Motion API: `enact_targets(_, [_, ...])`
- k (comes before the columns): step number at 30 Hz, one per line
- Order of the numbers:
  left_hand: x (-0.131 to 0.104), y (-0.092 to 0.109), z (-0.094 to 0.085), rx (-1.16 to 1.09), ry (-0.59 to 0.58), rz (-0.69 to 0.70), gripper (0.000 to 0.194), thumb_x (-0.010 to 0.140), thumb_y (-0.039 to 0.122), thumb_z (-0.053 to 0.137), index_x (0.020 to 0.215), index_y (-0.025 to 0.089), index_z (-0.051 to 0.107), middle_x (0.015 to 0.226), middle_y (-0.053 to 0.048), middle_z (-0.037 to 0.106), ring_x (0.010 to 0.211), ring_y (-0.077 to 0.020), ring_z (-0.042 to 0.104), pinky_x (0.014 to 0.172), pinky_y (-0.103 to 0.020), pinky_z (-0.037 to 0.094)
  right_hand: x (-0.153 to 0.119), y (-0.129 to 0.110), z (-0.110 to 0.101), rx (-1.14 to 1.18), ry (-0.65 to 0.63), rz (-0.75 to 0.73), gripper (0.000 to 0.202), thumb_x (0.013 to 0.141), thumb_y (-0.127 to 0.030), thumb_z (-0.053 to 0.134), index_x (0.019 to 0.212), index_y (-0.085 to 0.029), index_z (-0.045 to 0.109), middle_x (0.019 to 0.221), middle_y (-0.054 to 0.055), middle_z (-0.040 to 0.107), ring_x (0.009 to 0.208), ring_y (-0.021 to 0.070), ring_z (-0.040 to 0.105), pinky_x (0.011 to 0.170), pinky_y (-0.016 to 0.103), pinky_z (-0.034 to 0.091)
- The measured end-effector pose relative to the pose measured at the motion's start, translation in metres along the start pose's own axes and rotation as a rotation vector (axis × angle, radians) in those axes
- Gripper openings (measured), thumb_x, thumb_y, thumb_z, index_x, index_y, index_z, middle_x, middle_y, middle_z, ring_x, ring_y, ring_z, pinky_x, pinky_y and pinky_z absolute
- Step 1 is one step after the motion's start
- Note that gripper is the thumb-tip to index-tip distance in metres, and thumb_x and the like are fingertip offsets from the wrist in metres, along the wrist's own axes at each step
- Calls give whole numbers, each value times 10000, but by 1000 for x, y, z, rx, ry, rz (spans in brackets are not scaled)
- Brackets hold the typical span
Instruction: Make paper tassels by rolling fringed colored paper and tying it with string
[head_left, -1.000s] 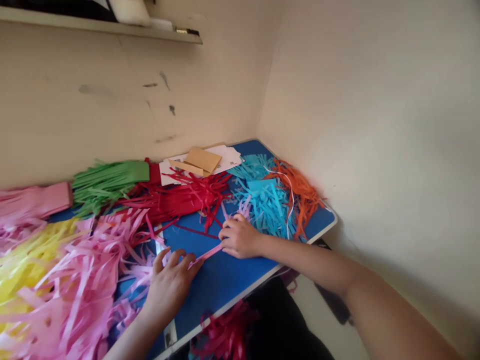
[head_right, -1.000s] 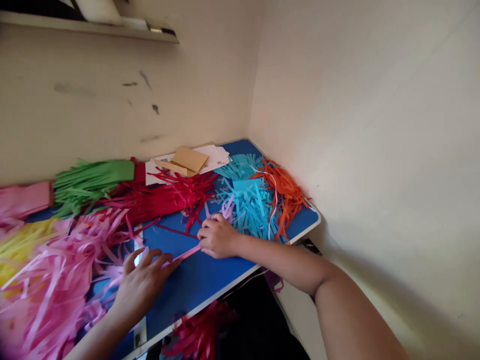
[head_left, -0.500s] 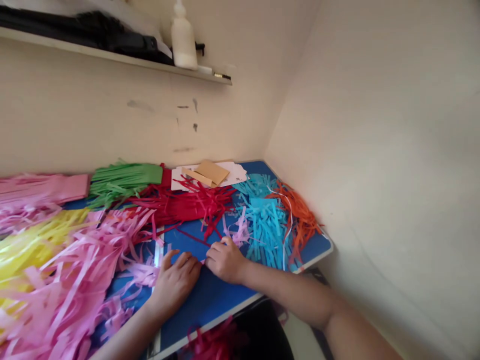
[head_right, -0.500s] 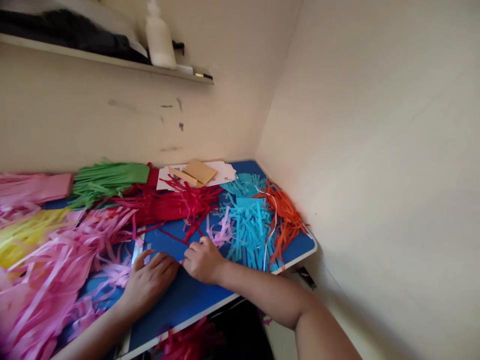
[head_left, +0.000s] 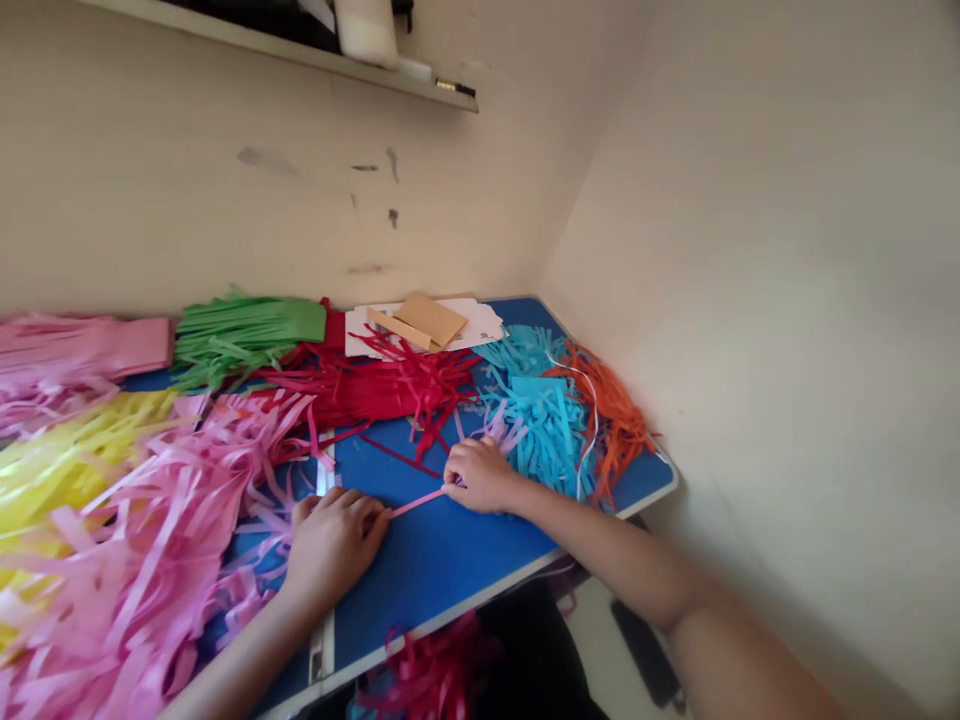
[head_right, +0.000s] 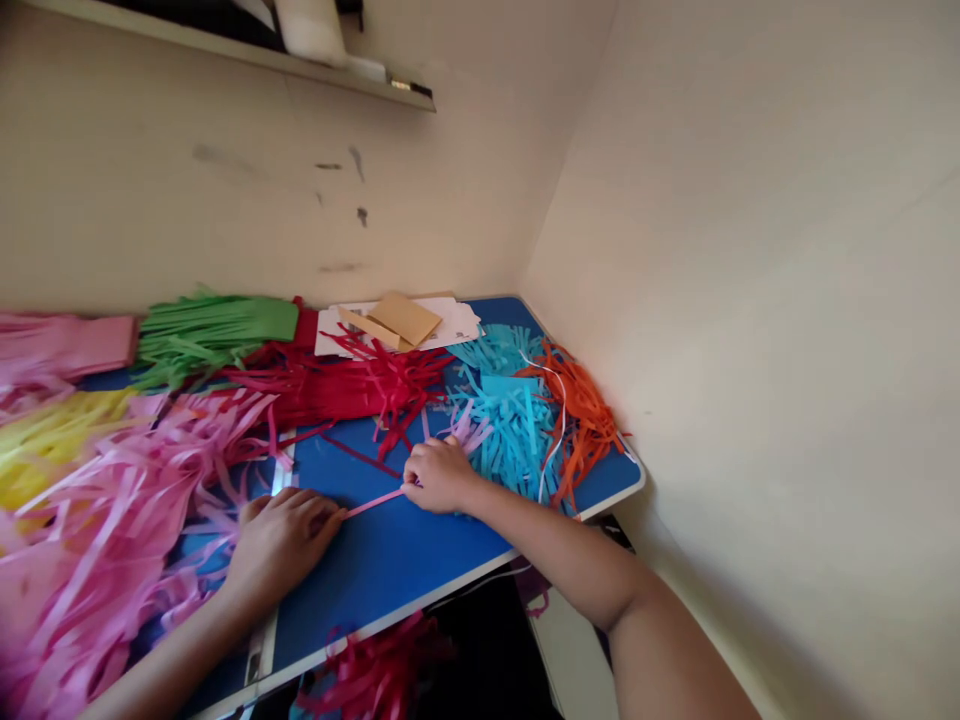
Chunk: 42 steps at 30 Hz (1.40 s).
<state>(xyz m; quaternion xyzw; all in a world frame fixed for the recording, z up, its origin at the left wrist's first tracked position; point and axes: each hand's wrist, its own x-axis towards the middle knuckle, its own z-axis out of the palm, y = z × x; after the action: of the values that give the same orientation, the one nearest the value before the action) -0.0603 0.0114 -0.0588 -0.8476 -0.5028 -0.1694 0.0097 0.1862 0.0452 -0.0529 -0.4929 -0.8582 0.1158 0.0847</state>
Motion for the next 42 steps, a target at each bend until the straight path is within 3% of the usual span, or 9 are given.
enact_targets(4, [6, 8, -8, 47, -2, 76, 133, 878, 238, 562, 865, 267, 692, 820, -27, 707, 879, -250, 612, 903, -467, 354, -1, -1, -5, -69, 33, -134, 84, 883, -263, 647, 850, -217, 709, 927, 21, 700, 900, 181, 557, 810, 363, 280])
enact_targets(7, [4, 13, -8, 75, 49, 264, 277, 887, 151, 547, 1060, 321, 680, 935, -24, 720, 971, -248, 605, 1005, -504, 341, -7, -4, -7, -225, 94, -368, 172, 946, -192, 543, 855, -193, 689, 884, 43, 705, 927, 200, 541, 824, 397, 278])
enact_targets(13, [15, 27, 3, 67, 147, 342, 258, 933, 133, 462, 869, 210, 699, 798, -19, 698, 779, -190, 633, 1030, -539, 384, 0, -10, -3, -417, 69, -518, 255, 954, -120, 459, 821, -147, 674, 823, 81, 686, 874, 217, 527, 817, 412, 316])
enact_targets(18, [15, 36, -15, 85, 246, 352, 322, 936, 94, 439, 750, 216, 671, 664, 37, 650, 640, -137, 602, 1037, -499, 403, -6, -28, -17, -165, 35, -246, 114, 830, -214, 642, 735, -180, 694, 790, 47, 716, 855, 212, 583, 827, 415, 341])
enact_targets(22, [-14, 43, -53, -5, 318, 419, 233, 955, 151, 477, 909, 257, 680, 779, 67, 712, 687, -99, 618, 1128, -451, 302, -36, -52, -43, 406, 40, -114, 147, 855, -336, 652, 828, -230, 750, 906, 39, 745, 915, 205, 609, 850, 381, 378])
enact_targets(25, [-34, 50, -79, -150, 343, 464, 230, 958, 144, 480, 1057, 241, 663, 876, 44, 745, 777, -107, 649, 1179, -445, 206, -46, -70, -58, 999, -222, 70, 355, 810, -523, 670, 844, -185, 770, 806, 39, 727, 716, 155, 590, 697, 303, 425])
enact_targets(29, [-40, 58, -94, -284, 471, 402, 211, 960, 179, 499, 1063, 255, 667, 865, 47, 753, 778, -112, 665, 1152, -434, 249, -42, -86, -57, 1474, -411, 262, 525, 475, -570, 878, 718, -125, 742, 618, -5, 657, 520, 75, 491, 531, 221, 351])
enact_targets(36, [-32, 63, -96, -375, 499, 335, 204, 965, 171, 489, 908, 236, 674, 765, 71, 726, 667, -65, 655, 1038, -312, 336, -47, -90, -38, 1684, -440, 282, 496, 484, -490, 906, 642, -67, 701, 576, 44, 674, 353, 32, 441, 369, 174, 254])
enact_targets(42, [-29, 58, -87, -480, 369, 283, 187, 950, 214, 513, 971, 262, 692, 834, 62, 760, 716, -76, 692, 935, -243, 456, -55, -81, -22, 1761, -316, 388, 437, 448, -403, 939, 594, -101, 660, 562, 48, 679, 438, 107, 604, 418, 168, 409])
